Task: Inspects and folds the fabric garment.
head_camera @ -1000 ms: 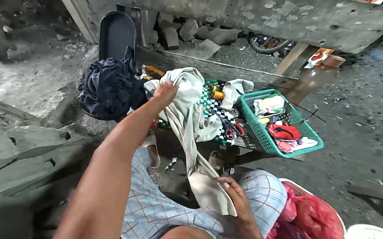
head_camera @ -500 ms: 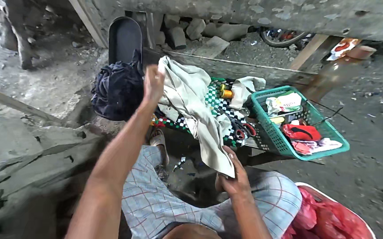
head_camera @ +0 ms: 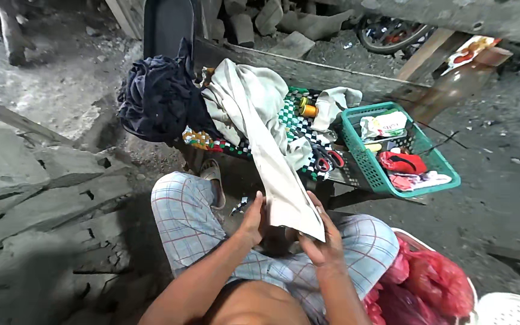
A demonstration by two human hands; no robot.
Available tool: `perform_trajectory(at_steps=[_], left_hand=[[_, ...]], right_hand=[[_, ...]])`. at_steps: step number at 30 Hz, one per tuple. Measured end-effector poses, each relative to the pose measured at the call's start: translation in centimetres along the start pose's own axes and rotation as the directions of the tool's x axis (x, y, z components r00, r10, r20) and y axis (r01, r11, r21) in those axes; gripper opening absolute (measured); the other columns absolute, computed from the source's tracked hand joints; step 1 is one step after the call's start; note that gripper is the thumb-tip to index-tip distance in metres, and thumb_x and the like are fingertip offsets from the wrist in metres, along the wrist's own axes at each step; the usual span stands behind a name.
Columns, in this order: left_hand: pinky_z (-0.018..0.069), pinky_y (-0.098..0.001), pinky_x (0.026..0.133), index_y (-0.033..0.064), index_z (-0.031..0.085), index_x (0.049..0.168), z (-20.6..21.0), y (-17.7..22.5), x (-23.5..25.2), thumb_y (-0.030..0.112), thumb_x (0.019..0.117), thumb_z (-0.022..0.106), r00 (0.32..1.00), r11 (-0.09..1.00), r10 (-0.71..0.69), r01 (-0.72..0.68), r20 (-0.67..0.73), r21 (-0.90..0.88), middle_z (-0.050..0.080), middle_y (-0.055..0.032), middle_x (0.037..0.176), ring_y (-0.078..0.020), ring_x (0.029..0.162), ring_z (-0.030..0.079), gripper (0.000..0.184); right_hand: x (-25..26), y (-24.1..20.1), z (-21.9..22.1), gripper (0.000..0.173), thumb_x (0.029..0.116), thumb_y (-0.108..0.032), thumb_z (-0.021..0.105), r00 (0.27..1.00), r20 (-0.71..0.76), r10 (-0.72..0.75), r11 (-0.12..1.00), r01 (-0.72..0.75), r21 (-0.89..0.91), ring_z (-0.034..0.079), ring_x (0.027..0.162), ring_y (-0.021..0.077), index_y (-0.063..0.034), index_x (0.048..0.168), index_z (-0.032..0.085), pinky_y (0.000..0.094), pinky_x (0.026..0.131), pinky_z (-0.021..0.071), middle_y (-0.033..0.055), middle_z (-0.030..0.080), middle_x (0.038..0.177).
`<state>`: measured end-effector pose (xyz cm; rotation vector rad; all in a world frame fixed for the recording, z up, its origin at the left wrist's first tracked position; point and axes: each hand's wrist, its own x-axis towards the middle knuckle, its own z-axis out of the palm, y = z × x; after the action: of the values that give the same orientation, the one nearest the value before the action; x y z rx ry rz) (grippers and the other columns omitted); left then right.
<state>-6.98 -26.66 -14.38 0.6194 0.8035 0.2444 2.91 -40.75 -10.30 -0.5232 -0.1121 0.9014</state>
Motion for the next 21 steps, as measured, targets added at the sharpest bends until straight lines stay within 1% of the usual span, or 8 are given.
perform_trajectory(at_steps=[4, 7, 9, 10, 12, 14, 15, 21], left_hand=[[0.0594, -0.0443, 0.088, 0.0006, 0.057, 0.129, -1.8, 2.1, -2.3, 0.019, 0.1081, 0.049, 0.985, 0.985, 0.172, -0.172, 0.012, 0.001, 0.07, -0.0151, 0.107, -0.0241, 0.097, 0.07, 0.028], [0.0603, -0.0413, 0.083, -0.0021, 0.062, 0.116, -3.2, 3.4, -3.3, 0.015, 0.1061, 0.05, 0.946, 0.944, 0.318, -0.322, 0.061, 0.072, 0.07, -0.0133, 0.099, -0.0212, 0.089, 0.07, 0.023], [0.0596, -0.0396, 0.082, -0.0022, 0.062, 0.113, -3.4, 4.1, -3.7, 0.017, 0.1067, 0.048, 0.926, 0.92, 0.366, -0.375, 0.09, 0.115, 0.069, -0.0121, 0.097, -0.0197, 0.088, 0.069, 0.025], [0.0595, -0.0391, 0.082, -0.0025, 0.063, 0.113, -3.1, 4.5, -3.9, 0.017, 0.1069, 0.047, 0.921, 0.912, 0.379, -0.388, 0.09, 0.133, 0.07, -0.012, 0.097, -0.0194, 0.088, 0.069, 0.026], [0.0593, -0.0394, 0.084, -0.0021, 0.064, 0.113, -2.3, 5.1, -4.1, 0.016, 0.1069, 0.046, 0.92, 0.903, 0.386, -0.391, 0.062, 0.177, 0.07, -0.0117, 0.097, -0.0191, 0.088, 0.069, 0.026], [0.0585, -0.0421, 0.086, -0.001, 0.065, 0.112, -1.7, 5.2, -3.9, 0.018, 0.1069, 0.048, 0.919, 0.896, 0.389, -0.392, 0.055, 0.209, 0.07, -0.013, 0.099, -0.021, 0.091, 0.069, 0.027], [0.0585, -0.0426, 0.086, -0.0002, 0.066, 0.111, -1.4, 5.3, -3.7, 0.019, 0.1071, 0.048, 0.916, 0.889, 0.395, -0.4, 0.066, 0.225, 0.07, -0.013, 0.099, -0.0213, 0.09, 0.069, 0.027], [0.0586, -0.0423, 0.082, 0.0033, 0.067, 0.106, -0.4, 5.7, -3.1, 0.024, 0.1071, 0.05, 0.902, 0.853, 0.411, -0.431, 0.132, 0.293, 0.069, -0.0119, 0.096, -0.0214, 0.087, 0.068, 0.027]], right_hand=[[-0.1, 0.7, -1.7, 0.037, 0.1055, -0.016, 0.042, 0.995, -0.099, 0.014, 0.999, -0.019, -0.05, 0.068, 0.11, 0.0262, -0.0078, 0.14, 0.054, 0.0456, 0.087, 0.061, 0.0161, 0.065, 0.127], [-0.5, 1.7, -2.6, 0.036, 0.1055, -0.013, 0.039, 0.976, -0.212, 0.053, 0.98, -0.092, -0.177, 0.07, 0.104, 0.0262, -0.0057, 0.137, 0.055, 0.0455, 0.084, 0.0616, 0.0172, 0.067, 0.122], [-0.4, 2.2, -3.1, 0.036, 0.1063, -0.011, 0.038, 0.964, -0.265, 0.029, 0.903, -0.139, -0.407, 0.069, 0.103, 0.0244, -0.0028, 0.136, 0.056, 0.0429, 0.085, 0.0606, 0.0167, 0.067, 0.121], [-0.4, 2.5, -3.5, 0.036, 0.1057, -0.01, 0.04, 0.971, -0.238, -0.011, 0.816, -0.129, -0.563, 0.068, 0.106, 0.0231, -0.0006, 0.137, 0.057, 0.0408, 0.088, 0.0594, 0.0163, 0.066, 0.124], [-0.5, 2.9, -4.1, 0.041, 0.102, -0.012, 0.049, 0.99, -0.09, -0.109, 0.47, -0.029, -0.882, 0.062, 0.12, 0.0179, -0.001, 0.14, 0.056, 0.0349, 0.099, 0.054, 0.0127, 0.061, 0.137], [-0.9, 3.2, -3.6, 0.047, 0.0992, -0.02, 0.058, 0.977, 0.103, -0.185, 0.1, 0.123, -0.987, 0.051, 0.137, 0.0229, -0.0022, 0.142, 0.056, 0.0397, 0.111, 0.0465, 0.0157, 0.053, 0.148], [-0.9, 3.3, -2.9, 0.047, 0.0975, -0.021, 0.061, 0.958, 0.194, -0.21, 0.0, 0.199, -0.98, 0.047, 0.141, 0.0271, -0.0029, 0.141, 0.058, 0.0436, 0.115, 0.0438, 0.0173, 0.051, 0.149], [-0.6, 4.1, 0.2, 0.025, 0.0976, -0.014, 0.066, 0.846, 0.478, -0.236, -0.052, 0.48, -0.875, 0.055, 0.134, 0.0291, -0.0046, 0.121, 0.069, 0.0465, 0.111, 0.05, 0.014, 0.065, 0.13]])
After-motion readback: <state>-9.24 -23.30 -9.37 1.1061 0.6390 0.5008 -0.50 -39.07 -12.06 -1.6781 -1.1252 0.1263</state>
